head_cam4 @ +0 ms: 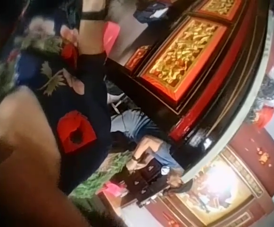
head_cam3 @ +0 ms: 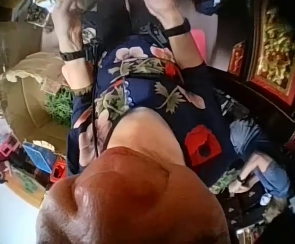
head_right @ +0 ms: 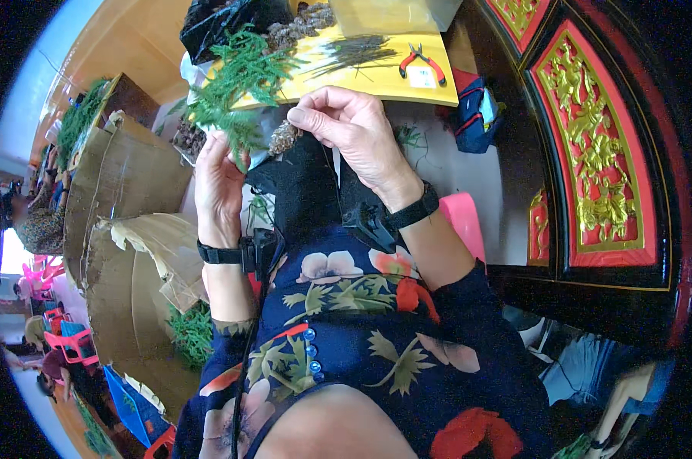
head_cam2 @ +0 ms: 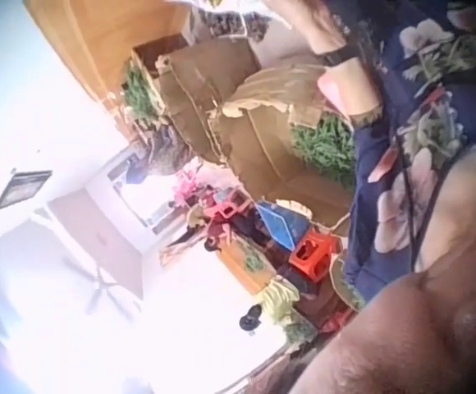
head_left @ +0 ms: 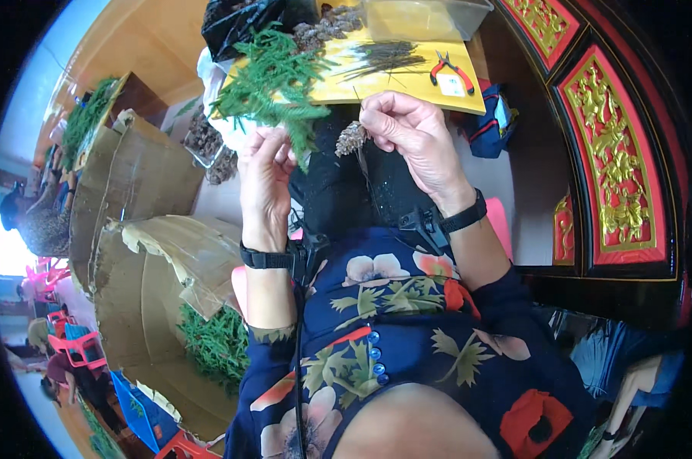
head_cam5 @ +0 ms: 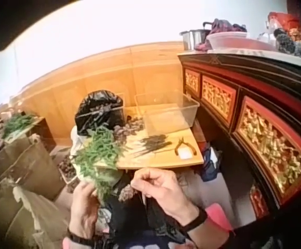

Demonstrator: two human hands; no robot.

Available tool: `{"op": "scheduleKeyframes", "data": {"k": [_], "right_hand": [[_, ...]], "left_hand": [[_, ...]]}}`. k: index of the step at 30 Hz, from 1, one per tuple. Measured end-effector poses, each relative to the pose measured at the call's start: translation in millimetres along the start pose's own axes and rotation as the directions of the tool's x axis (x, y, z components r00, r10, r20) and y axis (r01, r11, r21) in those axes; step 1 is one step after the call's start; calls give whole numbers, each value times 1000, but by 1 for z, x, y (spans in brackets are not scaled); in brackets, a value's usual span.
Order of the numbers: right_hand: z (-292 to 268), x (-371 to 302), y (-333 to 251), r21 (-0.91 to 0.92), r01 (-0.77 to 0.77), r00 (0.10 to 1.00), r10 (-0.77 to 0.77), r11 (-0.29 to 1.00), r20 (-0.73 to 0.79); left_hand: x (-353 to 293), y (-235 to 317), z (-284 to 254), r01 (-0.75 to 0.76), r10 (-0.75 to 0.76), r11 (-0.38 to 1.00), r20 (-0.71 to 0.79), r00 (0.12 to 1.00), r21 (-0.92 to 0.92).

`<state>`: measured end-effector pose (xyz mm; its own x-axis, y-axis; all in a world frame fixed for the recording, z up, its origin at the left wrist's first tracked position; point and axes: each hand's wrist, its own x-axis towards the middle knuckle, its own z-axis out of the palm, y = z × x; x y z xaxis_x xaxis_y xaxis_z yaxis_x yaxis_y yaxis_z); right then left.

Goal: Trimming and attaching artificial green foliage to create decorative plant stems.

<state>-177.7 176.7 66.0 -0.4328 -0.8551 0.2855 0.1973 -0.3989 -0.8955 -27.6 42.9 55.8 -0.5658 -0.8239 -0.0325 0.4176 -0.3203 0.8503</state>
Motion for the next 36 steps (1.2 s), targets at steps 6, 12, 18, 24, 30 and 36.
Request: {"op": "scheduleKeyframes", "data": {"k": [6,12,18,24,30,36], "right_hand": [[-6,0,-3,-38,-13,1000,12,999,-15],[-5,-3,-8,-145,107,993,-97,984,71],[-3,-2,3,-230,24,999,-16,973,37],[8,-3,9,-209,-121,987,139,971,74],[10,-6,14,-39,-121,993,122,992,7],[8,-4,7,23,-133,985,134,991,-105]], "left_hand": [[-6,-2,2,-28,31,994,-30,999,103],[-12,6,0,-12,13,997,-21,1000,82],[-13,7,1,-12,12,997,12,1000,74],[-20,2,17,25,-24,997,-12,1000,72],[-18,-5,12,-16,-3,970,79,997,244],[-27,-4,26,-405,440,806,21,898,431]]}}
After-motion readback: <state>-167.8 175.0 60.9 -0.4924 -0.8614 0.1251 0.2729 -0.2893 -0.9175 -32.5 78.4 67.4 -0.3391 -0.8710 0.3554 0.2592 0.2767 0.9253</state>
